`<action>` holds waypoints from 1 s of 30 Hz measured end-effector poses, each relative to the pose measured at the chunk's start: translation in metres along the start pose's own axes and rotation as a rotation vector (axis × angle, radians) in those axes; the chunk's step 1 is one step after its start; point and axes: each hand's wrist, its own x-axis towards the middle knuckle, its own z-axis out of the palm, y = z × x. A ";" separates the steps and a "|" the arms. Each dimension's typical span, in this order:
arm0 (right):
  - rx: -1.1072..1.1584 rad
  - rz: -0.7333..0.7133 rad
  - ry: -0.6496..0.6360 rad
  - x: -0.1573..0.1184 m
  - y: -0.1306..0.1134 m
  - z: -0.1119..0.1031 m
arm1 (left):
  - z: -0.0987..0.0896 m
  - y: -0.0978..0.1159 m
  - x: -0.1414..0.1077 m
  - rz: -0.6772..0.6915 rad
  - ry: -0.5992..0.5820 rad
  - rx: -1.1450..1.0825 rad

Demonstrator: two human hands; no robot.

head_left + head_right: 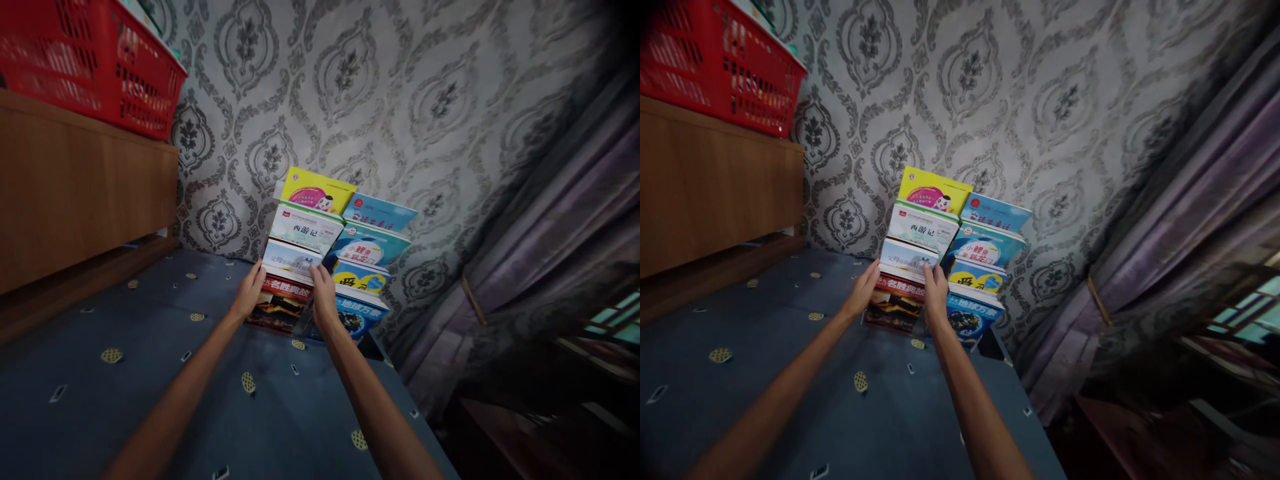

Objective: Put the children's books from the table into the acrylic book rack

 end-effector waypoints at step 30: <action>-0.236 -0.141 -0.085 -0.061 -0.013 -0.100 | -0.016 0.039 0.005 0.092 0.235 0.181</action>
